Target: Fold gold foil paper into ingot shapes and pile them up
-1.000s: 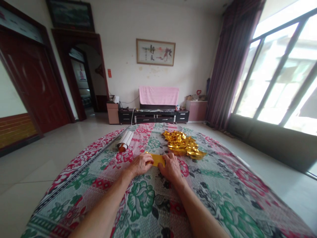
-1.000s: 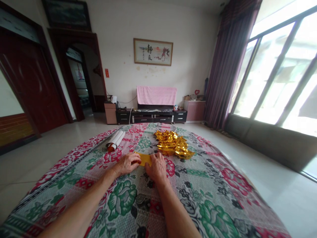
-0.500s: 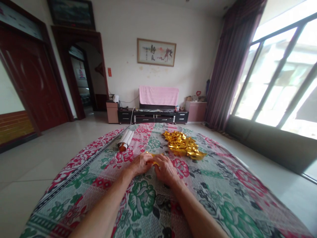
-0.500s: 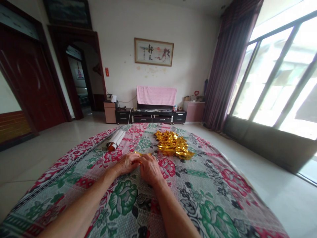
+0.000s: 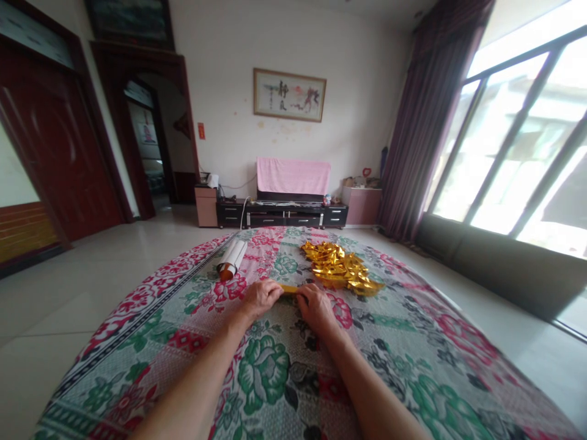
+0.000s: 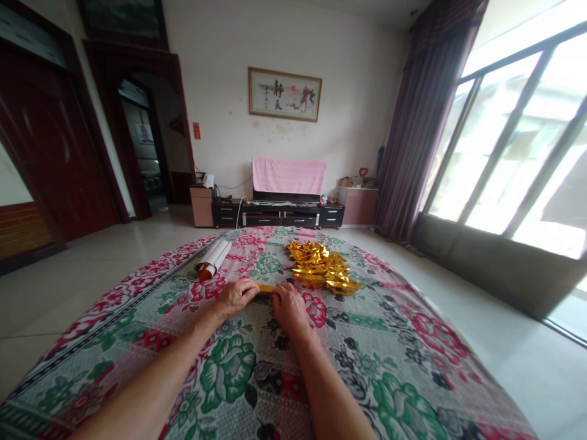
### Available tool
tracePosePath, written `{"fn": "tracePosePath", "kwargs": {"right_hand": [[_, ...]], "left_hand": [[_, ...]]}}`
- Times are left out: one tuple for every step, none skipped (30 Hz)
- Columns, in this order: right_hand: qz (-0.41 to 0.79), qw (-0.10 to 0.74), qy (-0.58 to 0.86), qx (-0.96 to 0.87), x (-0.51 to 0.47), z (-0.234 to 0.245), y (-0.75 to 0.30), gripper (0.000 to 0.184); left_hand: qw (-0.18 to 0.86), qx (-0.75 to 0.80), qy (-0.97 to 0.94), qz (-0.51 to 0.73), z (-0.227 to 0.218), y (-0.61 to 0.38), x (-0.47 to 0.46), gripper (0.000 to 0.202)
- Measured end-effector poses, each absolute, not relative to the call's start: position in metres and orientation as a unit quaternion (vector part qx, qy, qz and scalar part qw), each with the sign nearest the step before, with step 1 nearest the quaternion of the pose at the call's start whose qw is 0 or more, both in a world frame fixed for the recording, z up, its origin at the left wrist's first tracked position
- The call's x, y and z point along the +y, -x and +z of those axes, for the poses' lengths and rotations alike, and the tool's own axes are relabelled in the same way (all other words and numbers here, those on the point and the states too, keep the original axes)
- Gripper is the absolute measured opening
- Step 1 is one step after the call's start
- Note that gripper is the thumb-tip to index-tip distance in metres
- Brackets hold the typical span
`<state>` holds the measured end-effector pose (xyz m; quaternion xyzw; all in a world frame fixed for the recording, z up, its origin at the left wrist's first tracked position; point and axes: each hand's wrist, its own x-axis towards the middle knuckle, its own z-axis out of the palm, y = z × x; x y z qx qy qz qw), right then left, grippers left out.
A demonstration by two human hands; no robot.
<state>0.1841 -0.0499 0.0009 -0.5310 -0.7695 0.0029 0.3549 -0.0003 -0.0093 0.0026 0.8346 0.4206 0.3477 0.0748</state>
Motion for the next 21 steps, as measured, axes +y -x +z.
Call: {"fn": "tracePosePath", "kwargs": {"right_hand": [[0.000, 0.360, 0.540, -0.761, -0.048, 0.000, -0.184, 0.019], [-0.002, 0.364, 0.548, -0.753, -0.047, 0.000, -0.184, 0.019], [-0.003, 0.367, 0.557, -0.745, -0.046, 0.000, -0.184, 0.018], [-0.004, 0.367, 0.566, -0.738, -0.045, 0.000, -0.184, 0.019], [-0.004, 0.366, 0.574, -0.732, -0.044, 0.001, -0.184, 0.019], [-0.004, 0.362, 0.581, -0.729, -0.044, 0.001, -0.184, 0.020], [-0.004, 0.359, 0.586, -0.726, -0.044, 0.002, -0.183, 0.020], [-0.005, 0.356, 0.589, -0.725, -0.044, 0.002, -0.183, 0.021], [-0.005, 0.354, 0.591, -0.725, -0.044, 0.003, -0.183, 0.021], [-0.005, 0.353, 0.592, -0.725, -0.044, 0.003, -0.183, 0.022], [-0.004, 0.352, 0.593, -0.724, -0.044, 0.003, -0.183, 0.022], [-0.004, 0.350, 0.596, -0.723, -0.044, 0.002, -0.183, 0.022], [-0.005, 0.347, 0.600, -0.721, -0.043, 0.002, -0.183, 0.022], [-0.007, 0.343, 0.603, -0.720, -0.043, 0.002, -0.183, 0.022], [-0.009, 0.338, 0.606, -0.720, -0.043, 0.003, -0.183, 0.023], [-0.012, 0.331, 0.609, -0.720, -0.042, 0.005, -0.183, 0.024], [-0.014, 0.322, 0.613, -0.721, -0.042, 0.006, -0.183, 0.024], [-0.016, 0.313, 0.616, -0.723, -0.040, 0.009, -0.184, 0.025], [-0.015, 0.301, 0.620, -0.724, -0.039, 0.011, -0.184, 0.026], [-0.014, 0.293, 0.625, -0.724, -0.037, 0.014, -0.185, 0.027], [-0.014, 0.288, 0.628, -0.723, -0.035, 0.016, -0.185, 0.026]], "left_hand": [[0.088, 0.429, -0.824, 0.361, 0.002, 0.002, -0.008, 0.024], [0.105, 0.435, -0.813, 0.373, 0.002, 0.004, -0.007, 0.023], [0.123, 0.439, -0.804, 0.382, 0.002, 0.005, -0.007, 0.021], [0.138, 0.441, -0.797, 0.389, 0.001, 0.007, -0.006, 0.019], [0.148, 0.442, -0.792, 0.394, 0.001, 0.009, -0.005, 0.016], [0.152, 0.444, -0.789, 0.396, 0.000, 0.010, -0.004, 0.015], [0.152, 0.446, -0.787, 0.397, -0.001, 0.011, -0.004, 0.014], [0.150, 0.449, -0.786, 0.397, -0.002, 0.011, -0.003, 0.014], [0.151, 0.451, -0.785, 0.396, -0.002, 0.011, -0.003, 0.014], [0.155, 0.456, -0.783, 0.393, -0.003, 0.012, -0.002, 0.016], [0.160, 0.461, -0.782, 0.389, -0.003, 0.012, -0.001, 0.018], [0.164, 0.466, -0.781, 0.382, -0.003, 0.011, 0.000, 0.020], [0.165, 0.471, -0.781, 0.374, -0.003, 0.011, 0.001, 0.023], [0.163, 0.477, -0.784, 0.364, -0.002, 0.011, 0.003, 0.024], [0.156, 0.481, -0.788, 0.351, -0.001, 0.010, 0.005, 0.026], [0.146, 0.485, -0.793, 0.338, 0.001, 0.009, 0.008, 0.027], [0.135, 0.487, -0.800, 0.323, 0.003, 0.009, 0.011, 0.027], [0.123, 0.489, -0.807, 0.308, 0.004, 0.008, 0.014, 0.027], [0.109, 0.491, -0.813, 0.293, 0.006, 0.007, 0.017, 0.027], [0.096, 0.494, -0.818, 0.279, 0.007, 0.006, 0.019, 0.028], [0.084, 0.497, -0.821, 0.268, 0.008, 0.005, 0.021, 0.029]]}}
